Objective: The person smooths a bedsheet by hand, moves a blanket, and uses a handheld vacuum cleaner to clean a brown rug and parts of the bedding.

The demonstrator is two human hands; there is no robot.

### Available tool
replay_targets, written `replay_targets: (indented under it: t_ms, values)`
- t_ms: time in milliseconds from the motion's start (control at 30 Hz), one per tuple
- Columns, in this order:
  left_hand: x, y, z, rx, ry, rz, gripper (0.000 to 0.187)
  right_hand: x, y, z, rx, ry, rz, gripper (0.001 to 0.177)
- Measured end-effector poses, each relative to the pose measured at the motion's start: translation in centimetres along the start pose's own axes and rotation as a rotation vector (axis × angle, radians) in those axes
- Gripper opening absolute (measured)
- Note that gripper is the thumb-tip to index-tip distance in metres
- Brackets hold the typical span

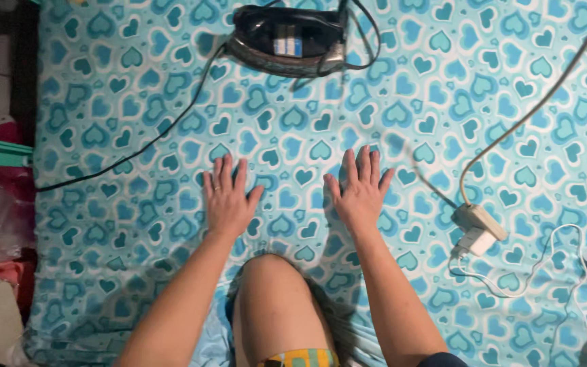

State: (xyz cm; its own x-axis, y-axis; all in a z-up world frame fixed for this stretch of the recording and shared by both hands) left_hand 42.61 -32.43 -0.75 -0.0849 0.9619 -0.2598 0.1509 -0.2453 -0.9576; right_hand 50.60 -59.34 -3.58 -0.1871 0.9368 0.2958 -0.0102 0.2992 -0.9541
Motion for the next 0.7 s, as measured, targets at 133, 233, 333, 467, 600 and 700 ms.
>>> replay_targets:
  t_ms: [133,233,333,467,600,700]
  values:
    - [-5.9,2.1,-4.3,-0.018,0.034,0.084,0.071,-4.7,-2.1,0.4,-0.100,0.075,0.005,0.072]
    - [-6.7,2.7,-5.4,-0.118,0.037,0.254,0.050,-7.2,-2.7,0.6,-0.145,0.081,-0.070,0.065]
    - [-5.1,3.4,-5.6,-0.083,-0.085,0.282,0.030,-7.4,-2.5,0.4,-0.157,0.059,-0.056,0.058]
    - [-4.8,2.5,-5.5,-0.151,-0.090,0.225,0.015,-7.3,-2.2,0.5,-0.160,0.065,-0.054,0.056]
    - [-4.3,2.2,-6.3,-0.128,-0.138,0.302,0.011,-7.2,-1.9,0.7,-0.173,0.056,-0.054,0.053]
    - [-4.4,2.0,-5.8,-0.160,-0.176,0.356,0.010,-7.4,-1.2,0.7,-0.170,0.059,-0.050,0.052]
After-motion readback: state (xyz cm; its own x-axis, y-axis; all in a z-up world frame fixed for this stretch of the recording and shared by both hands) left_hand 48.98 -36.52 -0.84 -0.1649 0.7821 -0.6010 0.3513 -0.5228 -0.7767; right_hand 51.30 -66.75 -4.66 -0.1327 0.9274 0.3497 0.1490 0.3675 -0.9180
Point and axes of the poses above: each hand's wrist, its own z-axis away from the middle knuckle, its own y-axis out of the palm, x = y × z, the point moved 8 cm from there along -z, towards the middle knuckle, and after that the axes turned 7 degrees about z, right-handed, at the moved point
